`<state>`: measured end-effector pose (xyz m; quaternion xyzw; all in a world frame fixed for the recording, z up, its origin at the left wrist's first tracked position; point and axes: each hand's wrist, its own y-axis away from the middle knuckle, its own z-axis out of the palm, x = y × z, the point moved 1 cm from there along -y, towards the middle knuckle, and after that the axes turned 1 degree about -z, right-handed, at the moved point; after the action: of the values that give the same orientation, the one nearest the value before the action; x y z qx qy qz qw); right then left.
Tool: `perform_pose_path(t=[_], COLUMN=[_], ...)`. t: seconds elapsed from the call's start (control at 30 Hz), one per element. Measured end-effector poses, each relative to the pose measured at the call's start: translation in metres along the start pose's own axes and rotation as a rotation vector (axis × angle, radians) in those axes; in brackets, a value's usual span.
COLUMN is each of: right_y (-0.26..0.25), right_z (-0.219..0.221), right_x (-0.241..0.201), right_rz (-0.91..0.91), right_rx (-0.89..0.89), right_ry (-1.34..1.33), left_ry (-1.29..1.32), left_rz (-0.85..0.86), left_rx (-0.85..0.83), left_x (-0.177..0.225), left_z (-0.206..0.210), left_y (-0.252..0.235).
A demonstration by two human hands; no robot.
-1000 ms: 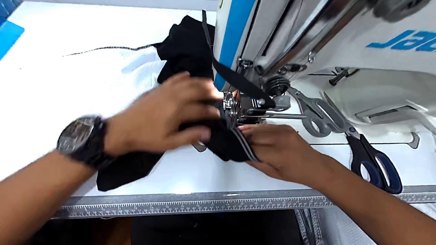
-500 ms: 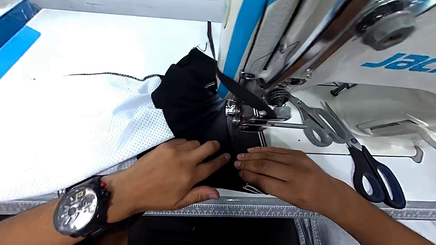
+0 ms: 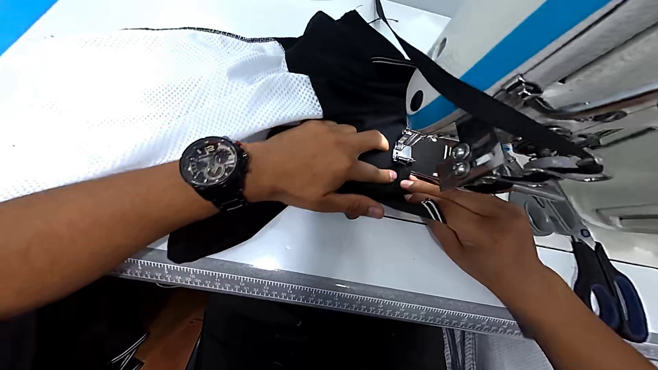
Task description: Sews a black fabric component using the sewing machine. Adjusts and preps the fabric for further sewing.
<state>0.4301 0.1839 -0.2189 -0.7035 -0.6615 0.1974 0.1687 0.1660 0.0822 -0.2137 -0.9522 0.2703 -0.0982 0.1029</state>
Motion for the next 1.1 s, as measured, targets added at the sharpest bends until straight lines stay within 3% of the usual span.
perform_pose_path(t=[0.17, 0.23, 0.3, 0.37, 0.43, 0.53, 0.6, 0.7, 0.77, 0.83, 0.9, 1.0, 1.1], right_y=[0.004, 0.008, 0.012, 0.011, 0.003, -0.017, -0.024, -0.021, -0.008, 0.013, 0.041, 0.073, 0.038], right_z=[0.0, -0.001, -0.004, -0.009, -0.01, -0.005, -0.001, 0.019, 0.022, 0.006, -0.033, -0.115, -0.167], right_x=[-0.003, -0.006, -0.009, -0.022, -0.05, -0.109, -0.144, -0.173, -0.178, -0.175, -0.167, -0.141, -0.13], right_rz=[0.106, 0.128, 0.128, 0.156, 0.225, 0.4, 0.609, 0.77, 0.801, 0.853, 0.866, 0.583, 0.142], right_rx=[-0.052, -0.062, -0.02, 0.083, 0.196, 0.219, 0.129, 0.16, 0.219, 0.192, 0.136, 0.225, 0.098], right_ry=[0.075, 0.084, 0.075, 0.002, -0.129, -0.282, -0.202, 0.03, 0.024, -0.213, -0.539, -0.732, -0.842], left_ry=[-0.08, -0.14, -0.23, -0.273, -0.211, -0.113, -0.108, -0.304, -0.272, -0.229, -0.071, 0.325, 0.698], left_rz=[0.037, 0.075, 0.003, -0.29, -0.63, -1.001, -1.099, -1.053, -1.033, -0.975, -0.914, -0.828, -0.617], left_rx=[0.018, 0.166, 0.331, 0.281, 0.104, -0.065, -0.065, 0.264, 0.294, 0.363, 0.482, 0.672, 0.63], left_x=[-0.008, -0.006, -0.01, -0.02, -0.017, 0.067, 0.126, 0.139, 0.123, 0.122, 0.144, 0.202, 0.272], left_z=[-0.004, -0.01, -0.02, -0.03, -0.033, -0.052, -0.068, -0.052, -0.027, -0.01, -0.019, -0.062, -0.111], left_y=[-0.006, -0.005, -0.004, 0.002, 0.012, 0.022, 0.036, 0.073, 0.101, 0.131, 0.17, 0.255, 0.358])
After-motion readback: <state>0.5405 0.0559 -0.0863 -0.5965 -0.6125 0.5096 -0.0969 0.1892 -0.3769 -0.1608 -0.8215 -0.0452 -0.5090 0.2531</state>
